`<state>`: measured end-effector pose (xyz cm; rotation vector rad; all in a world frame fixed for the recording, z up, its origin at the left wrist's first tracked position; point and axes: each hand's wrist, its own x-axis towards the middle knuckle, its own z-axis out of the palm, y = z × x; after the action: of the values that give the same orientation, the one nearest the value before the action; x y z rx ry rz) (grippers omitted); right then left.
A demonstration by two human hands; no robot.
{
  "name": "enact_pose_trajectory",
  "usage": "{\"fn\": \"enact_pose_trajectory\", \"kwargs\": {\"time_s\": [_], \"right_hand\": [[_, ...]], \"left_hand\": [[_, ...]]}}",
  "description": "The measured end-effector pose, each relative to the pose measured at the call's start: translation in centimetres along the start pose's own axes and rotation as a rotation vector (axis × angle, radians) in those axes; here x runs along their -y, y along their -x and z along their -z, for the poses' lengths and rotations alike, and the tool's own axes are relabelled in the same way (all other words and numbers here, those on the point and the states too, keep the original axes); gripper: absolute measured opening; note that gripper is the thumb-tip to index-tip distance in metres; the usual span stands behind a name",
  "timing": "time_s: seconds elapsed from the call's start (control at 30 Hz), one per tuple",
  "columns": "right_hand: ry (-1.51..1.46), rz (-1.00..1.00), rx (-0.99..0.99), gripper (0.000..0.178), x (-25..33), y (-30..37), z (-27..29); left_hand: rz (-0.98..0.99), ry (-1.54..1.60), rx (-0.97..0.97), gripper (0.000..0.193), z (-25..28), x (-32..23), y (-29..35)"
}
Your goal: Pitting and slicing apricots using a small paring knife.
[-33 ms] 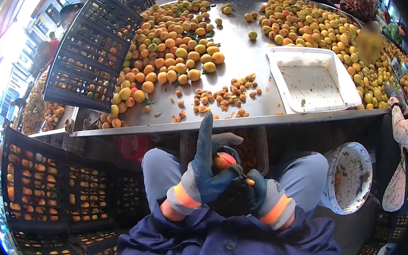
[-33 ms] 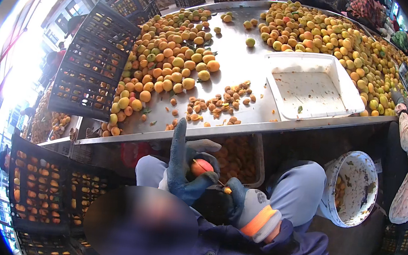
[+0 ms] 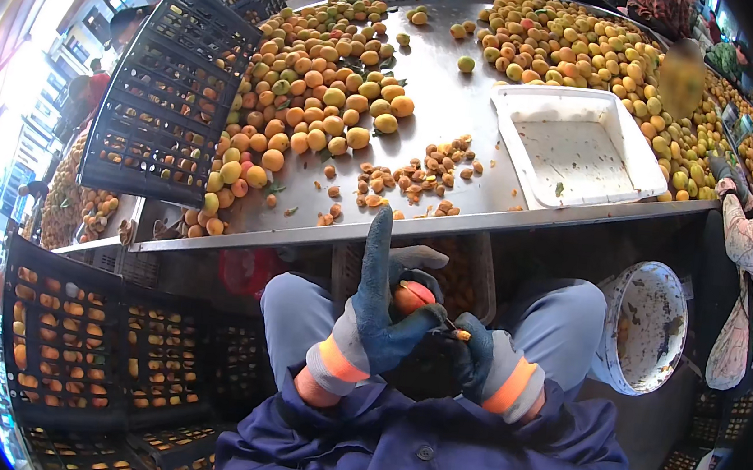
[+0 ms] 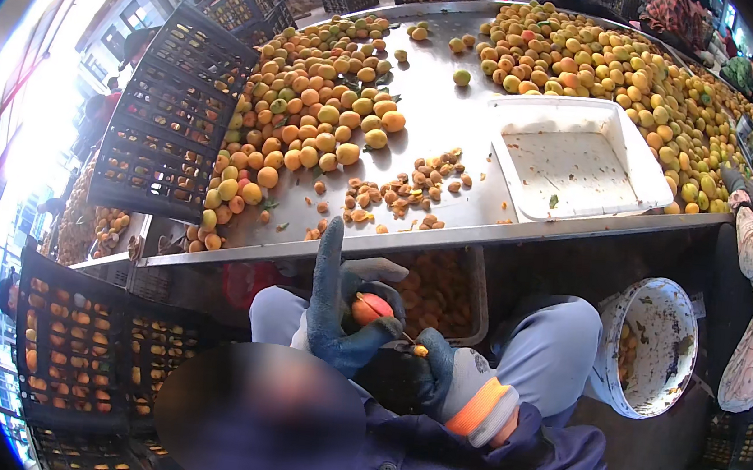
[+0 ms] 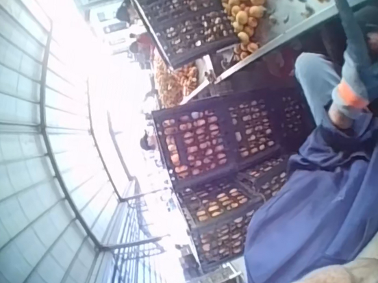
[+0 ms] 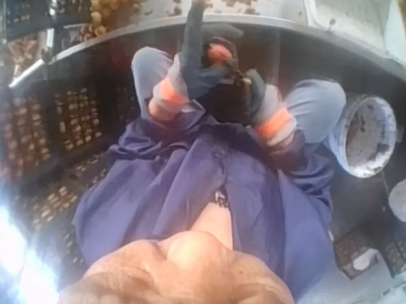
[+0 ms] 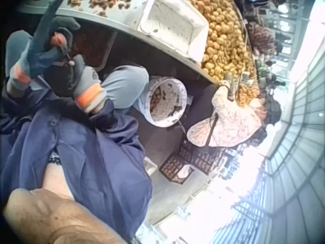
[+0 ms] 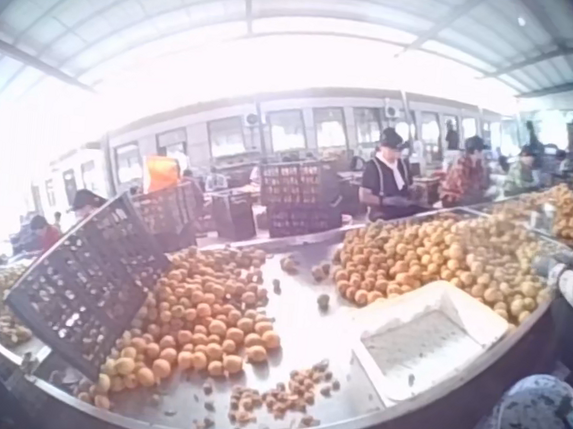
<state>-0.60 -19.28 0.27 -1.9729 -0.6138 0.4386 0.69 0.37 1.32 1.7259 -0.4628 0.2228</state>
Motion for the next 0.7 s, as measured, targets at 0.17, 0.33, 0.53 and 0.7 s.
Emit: {"fn": "enact_pose_trajectory", "kwargs": {"time_s": [0.17, 0.33, 0.53, 0.7], "right_hand": [[-0.119, 0.017, -0.030, 0.027, -1.4, -0.2, -0.7], [0.057, -0.034, -0.014, 0.027, -1.4, -0.5, -0.6], [0.353, -0.076, -0.081, 0.026, -2.2, -0.4, -1.4], [0.061, -0.029, -0.022, 0.024, -2.6, -0.6, -1.6]], "left_hand": [[0.212, 0.239, -0.013, 0.100, -0.3, -0.3, -0.1], [0.228, 0.199, -0.105, 0.094, -0.9, -0.2, 0.0], [0.236, 0.262, -0.170, 0.089, -1.2, 0.5, -0.1], [0.170, 0.064, -0.122, 0.089, -0.7, 0.5, 0.3]]}}
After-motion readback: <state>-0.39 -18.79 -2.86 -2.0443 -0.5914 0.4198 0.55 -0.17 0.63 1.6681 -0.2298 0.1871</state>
